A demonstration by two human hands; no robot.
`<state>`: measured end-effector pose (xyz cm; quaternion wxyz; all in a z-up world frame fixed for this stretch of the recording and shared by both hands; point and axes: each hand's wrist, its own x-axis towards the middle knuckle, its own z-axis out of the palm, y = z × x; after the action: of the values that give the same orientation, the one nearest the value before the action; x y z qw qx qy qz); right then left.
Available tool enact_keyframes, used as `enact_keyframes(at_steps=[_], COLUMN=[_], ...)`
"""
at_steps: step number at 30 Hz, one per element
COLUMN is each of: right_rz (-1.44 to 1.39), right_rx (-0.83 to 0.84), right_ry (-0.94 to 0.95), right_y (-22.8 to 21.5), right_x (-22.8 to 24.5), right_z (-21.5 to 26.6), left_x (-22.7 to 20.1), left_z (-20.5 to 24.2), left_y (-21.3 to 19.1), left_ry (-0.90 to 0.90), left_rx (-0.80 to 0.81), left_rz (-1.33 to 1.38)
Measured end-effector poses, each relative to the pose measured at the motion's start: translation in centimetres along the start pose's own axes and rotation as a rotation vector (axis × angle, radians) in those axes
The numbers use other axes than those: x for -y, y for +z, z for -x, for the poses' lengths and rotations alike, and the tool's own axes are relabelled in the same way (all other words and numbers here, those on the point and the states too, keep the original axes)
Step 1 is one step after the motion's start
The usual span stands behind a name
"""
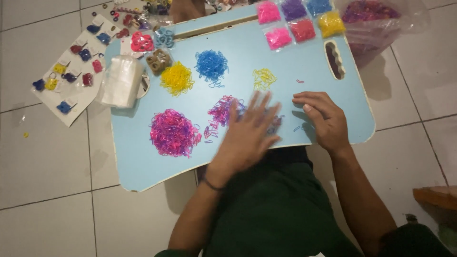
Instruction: The person sorts small colored rubber bands into different piles on a table by hand, shifting and repositioning them with both hands, occasionally holding a plastic bag.
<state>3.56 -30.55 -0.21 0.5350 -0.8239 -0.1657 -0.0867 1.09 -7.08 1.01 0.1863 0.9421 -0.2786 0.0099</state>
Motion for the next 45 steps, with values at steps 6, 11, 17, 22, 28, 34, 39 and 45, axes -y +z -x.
enact_keyframes(at_steps=[6,11,17,22,28,34,39,45], right_rz=[0.01,0.146,0.305,0.43,0.591,0.543,0.58,0.579], right_rx=[0.009,0.007,0.177,0.369,0.269,0.318,0.386,0.409], right_ry=[-0.031,-0.244,-0.498,-0.563,-0.513,-0.386,-0.447,-0.493], right_y=[-0.1,0.9,5.3,8.9,7.6,5.7,6.1,7.5], right_x=[1.0,1.1,3.5,5.3,4.8,3.5,3.5,3.5], right_z=[-0.1,-0.4,-1.3,-1.3,-2.2,-1.7,-1.7,-1.9], left_x=[4.5,5.2,5.9,6.3,6.4,6.8,6.7,6.4], left_z=[4.4,6.3,7.0,7.1,7.0,6.2,6.2,6.1], left_y=[-3.6,-3.0,-2.9,-2.7,-2.0,-1.0,-0.9,-1.5], left_ry=[-0.189,-0.231,-0.218,-0.226,-0.131,0.018,-0.016,-0.019], left_rx=[-0.369,-0.532,-0.725,-0.802,-0.663,-0.378,-0.319,-0.294], left_rz=[0.031,0.205,0.4,0.49,0.351,0.014,-0.085,-0.053])
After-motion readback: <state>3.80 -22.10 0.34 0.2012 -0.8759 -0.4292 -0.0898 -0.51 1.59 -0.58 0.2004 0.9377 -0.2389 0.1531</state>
